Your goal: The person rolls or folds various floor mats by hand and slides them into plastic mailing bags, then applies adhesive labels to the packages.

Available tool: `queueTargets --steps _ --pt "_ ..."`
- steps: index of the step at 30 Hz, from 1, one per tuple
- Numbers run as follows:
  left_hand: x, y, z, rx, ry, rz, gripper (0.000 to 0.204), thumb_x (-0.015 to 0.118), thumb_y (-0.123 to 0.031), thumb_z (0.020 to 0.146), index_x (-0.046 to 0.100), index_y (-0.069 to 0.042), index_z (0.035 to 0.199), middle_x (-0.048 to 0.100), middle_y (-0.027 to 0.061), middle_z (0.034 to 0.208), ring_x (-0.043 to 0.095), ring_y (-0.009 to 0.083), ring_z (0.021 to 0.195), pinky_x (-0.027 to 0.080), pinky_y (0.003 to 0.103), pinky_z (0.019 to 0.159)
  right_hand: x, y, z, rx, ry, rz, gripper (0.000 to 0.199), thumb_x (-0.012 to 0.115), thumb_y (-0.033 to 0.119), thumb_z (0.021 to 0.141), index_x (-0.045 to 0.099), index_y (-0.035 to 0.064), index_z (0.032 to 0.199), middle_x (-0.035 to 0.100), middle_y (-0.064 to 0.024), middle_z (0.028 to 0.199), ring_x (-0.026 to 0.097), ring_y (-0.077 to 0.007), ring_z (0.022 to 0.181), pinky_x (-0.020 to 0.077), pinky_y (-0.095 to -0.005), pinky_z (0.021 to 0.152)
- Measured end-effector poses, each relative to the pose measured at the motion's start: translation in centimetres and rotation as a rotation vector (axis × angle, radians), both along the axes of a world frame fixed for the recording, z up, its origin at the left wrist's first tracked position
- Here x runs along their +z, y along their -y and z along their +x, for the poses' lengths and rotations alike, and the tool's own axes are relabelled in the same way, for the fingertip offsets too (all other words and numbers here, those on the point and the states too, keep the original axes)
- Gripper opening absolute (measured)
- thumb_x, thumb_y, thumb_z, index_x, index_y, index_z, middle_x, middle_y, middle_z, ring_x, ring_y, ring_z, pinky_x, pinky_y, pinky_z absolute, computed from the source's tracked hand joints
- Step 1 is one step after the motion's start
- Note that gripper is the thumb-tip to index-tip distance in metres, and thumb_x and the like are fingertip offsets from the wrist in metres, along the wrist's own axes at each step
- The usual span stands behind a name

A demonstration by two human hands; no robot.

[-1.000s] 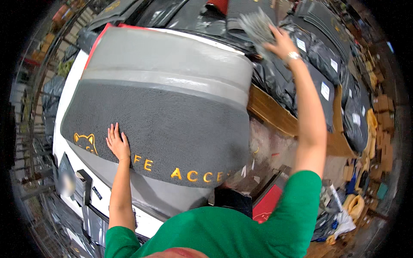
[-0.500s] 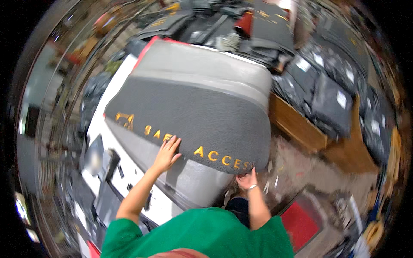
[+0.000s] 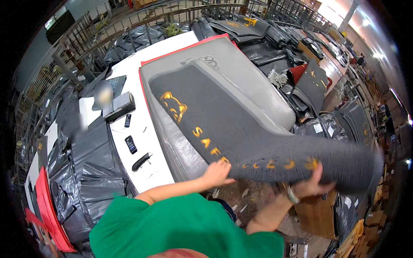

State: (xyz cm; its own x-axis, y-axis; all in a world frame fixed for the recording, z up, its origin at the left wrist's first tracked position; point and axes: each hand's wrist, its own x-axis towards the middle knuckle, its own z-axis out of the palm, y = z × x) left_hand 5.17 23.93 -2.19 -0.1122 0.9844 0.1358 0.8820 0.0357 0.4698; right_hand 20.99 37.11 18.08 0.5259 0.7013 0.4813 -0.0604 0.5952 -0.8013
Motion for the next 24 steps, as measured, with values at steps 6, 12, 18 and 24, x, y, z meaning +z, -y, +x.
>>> queueTargets --steps 6,12,18,24 --pt "-2.0 0.4 -0.1 -0.015 0.703 -0.216 0.052 0.063 -0.045 0.076 0.059 0.001 0.1 0.063 0.0232 0.081 0.063 0.034 0.067 0.051 0.041 0.062 -2.3 0.6 -23.7 0.704 1.019 0.21 0.031 0.063 0.013 0.066 0.051 0.0031 0.093 0.059 -0.0158 0.079 0.06 -0.0317 0.071 0.0472 -0.0389 0.064" --pt "-7.6 2.5 -2.1 0.152 1.778 -0.638 0.045 0.053 -0.043 0.087 0.062 0.0 0.098 0.064 0.0094 0.087 0.061 0.0149 0.073 0.049 0.028 0.063 -21.4 5.6 -25.8 1.372 1.505 0.422 0.06 0.065 0.012 0.072 0.041 0.004 0.127 0.047 -0.0199 0.126 0.046 -0.0314 0.117 0.0357 -0.0385 0.099" --pt "4.9 0.3 -15.6 -0.201 0.821 -0.272 0.029 0.057 -0.03 0.085 0.065 -0.003 0.091 0.067 0.0086 0.088 0.062 0.0185 0.081 0.047 0.031 0.072 -17.5 -0.2 -14.4 1.227 0.956 -0.294 0.027 0.06 0.009 0.081 0.059 0.0032 0.107 0.061 -0.0102 0.104 0.06 -0.0214 0.094 0.0462 -0.0302 0.083" --pt "0.1 -5.6 -32.2 0.484 -0.379 0.154 0.051 0.059 -0.031 0.078 0.049 -0.012 0.125 0.046 0.012 0.13 0.037 0.0309 0.124 0.026 0.046 0.103 -17.6 -17.1 -10.6 0.811 0.968 -0.333 0.016 0.057 0.006 0.084 0.061 -0.0004 0.098 0.063 -0.009 0.093 0.061 -0.0154 0.084 0.0477 -0.0272 0.077"
